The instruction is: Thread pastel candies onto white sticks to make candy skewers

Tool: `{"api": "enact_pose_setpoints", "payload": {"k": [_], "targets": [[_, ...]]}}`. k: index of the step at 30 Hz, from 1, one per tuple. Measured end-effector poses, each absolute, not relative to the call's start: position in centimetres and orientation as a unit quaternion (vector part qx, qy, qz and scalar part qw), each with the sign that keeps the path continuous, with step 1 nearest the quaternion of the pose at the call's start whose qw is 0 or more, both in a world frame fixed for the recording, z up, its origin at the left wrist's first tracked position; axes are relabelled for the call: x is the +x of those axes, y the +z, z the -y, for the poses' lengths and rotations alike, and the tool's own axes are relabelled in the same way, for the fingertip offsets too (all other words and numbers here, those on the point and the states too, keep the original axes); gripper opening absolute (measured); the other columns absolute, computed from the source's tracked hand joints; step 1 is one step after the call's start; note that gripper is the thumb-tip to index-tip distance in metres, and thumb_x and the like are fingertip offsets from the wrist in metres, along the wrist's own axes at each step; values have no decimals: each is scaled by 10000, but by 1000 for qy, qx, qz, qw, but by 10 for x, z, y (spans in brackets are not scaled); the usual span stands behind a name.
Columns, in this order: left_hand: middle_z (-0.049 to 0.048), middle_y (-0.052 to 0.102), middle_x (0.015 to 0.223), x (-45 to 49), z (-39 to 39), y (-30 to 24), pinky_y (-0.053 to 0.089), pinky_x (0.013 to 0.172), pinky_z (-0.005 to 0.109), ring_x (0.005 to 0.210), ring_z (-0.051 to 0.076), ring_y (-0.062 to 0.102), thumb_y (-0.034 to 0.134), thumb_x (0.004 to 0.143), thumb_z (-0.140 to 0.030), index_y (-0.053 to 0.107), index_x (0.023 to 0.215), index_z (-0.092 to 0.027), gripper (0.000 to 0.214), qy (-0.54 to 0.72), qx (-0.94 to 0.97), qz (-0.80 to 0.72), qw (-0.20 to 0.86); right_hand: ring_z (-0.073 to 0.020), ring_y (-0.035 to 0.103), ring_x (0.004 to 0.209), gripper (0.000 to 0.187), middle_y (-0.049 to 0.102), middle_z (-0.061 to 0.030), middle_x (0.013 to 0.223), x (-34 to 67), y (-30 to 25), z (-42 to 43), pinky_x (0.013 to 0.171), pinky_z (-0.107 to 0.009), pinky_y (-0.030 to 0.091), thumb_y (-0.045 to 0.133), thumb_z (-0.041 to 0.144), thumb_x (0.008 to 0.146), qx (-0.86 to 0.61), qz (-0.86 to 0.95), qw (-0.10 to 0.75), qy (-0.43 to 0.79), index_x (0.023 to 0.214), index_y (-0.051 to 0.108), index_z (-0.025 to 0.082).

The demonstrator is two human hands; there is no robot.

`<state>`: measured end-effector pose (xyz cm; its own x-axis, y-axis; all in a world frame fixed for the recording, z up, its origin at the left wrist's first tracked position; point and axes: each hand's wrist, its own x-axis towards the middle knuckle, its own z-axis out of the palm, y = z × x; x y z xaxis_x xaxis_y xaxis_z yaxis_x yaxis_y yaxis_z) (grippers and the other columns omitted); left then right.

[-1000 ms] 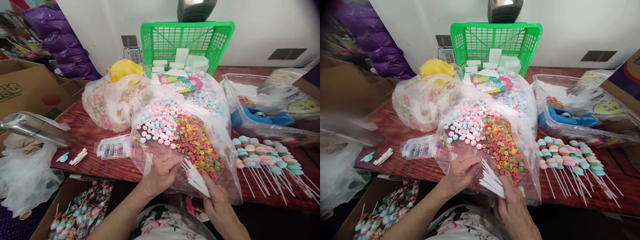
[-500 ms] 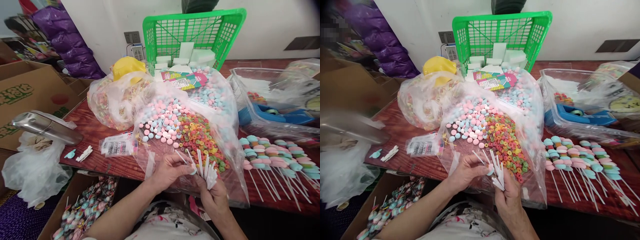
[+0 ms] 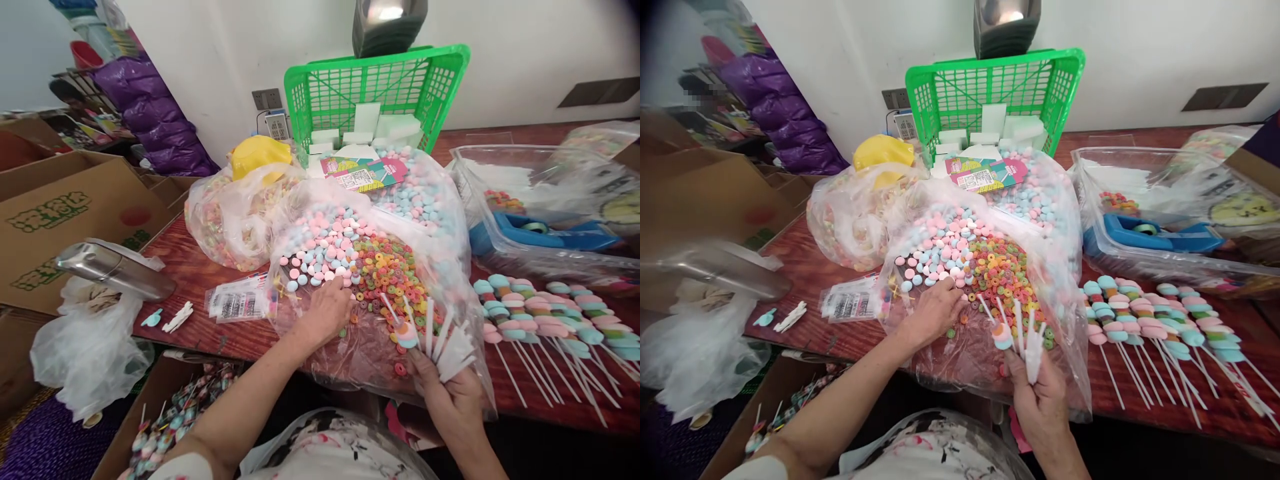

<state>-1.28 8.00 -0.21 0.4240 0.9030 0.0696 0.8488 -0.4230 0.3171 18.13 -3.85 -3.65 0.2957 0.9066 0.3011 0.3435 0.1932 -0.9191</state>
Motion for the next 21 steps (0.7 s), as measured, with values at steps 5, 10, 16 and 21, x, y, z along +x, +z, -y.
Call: {"api": "enact_pose_setpoints", "payload": {"k": [5, 10, 16, 21], "targets": [[88, 584, 955, -14, -74, -13, 469, 775, 323, 893, 208, 573, 485, 929, -232, 663, 859, -154, 206, 141, 837, -520, 98, -174, 626, 575, 105, 683, -19, 693, 179, -36, 41, 575, -283, 536, 609, 264, 873, -562, 573, 541, 250, 904, 682, 194], [59, 582, 870, -34, -87, -12, 459, 787, 319, 844, 186, 558, 467, 941, -229, 640, 816, -161, 225, 215, 817, -524, 108, -146, 568, 501, 160, 616, 11, 603, 188, -39, 39, 498, -253, 483, 602, 266, 884, -570, 530, 563, 278, 740, 630, 201], [118, 581, 979, -23, -88, -20, 468, 825, 384, 985, 262, 507, 474, 875, -89, 654, 919, -155, 196, 102, 848, -521, -2, -159, 584, 531, 90, 600, 10, 604, 179, -38, 38, 534, -254, 489, 565, 223, 884, -544, 600, 532, 248, 851, 646, 197], [132, 604, 1003, -23, -86, -26, 460, 873, 401, 983, 265, 534, 401, 916, -100, 594, 1130, -144, 291, 174, 841, -512, 29, -139, 552, 509, 96, 581, 25, 608, 183, -39, 37, 502, -224, 455, 515, 179, 897, -545, 624, 508, 236, 848, 591, 212]]}}
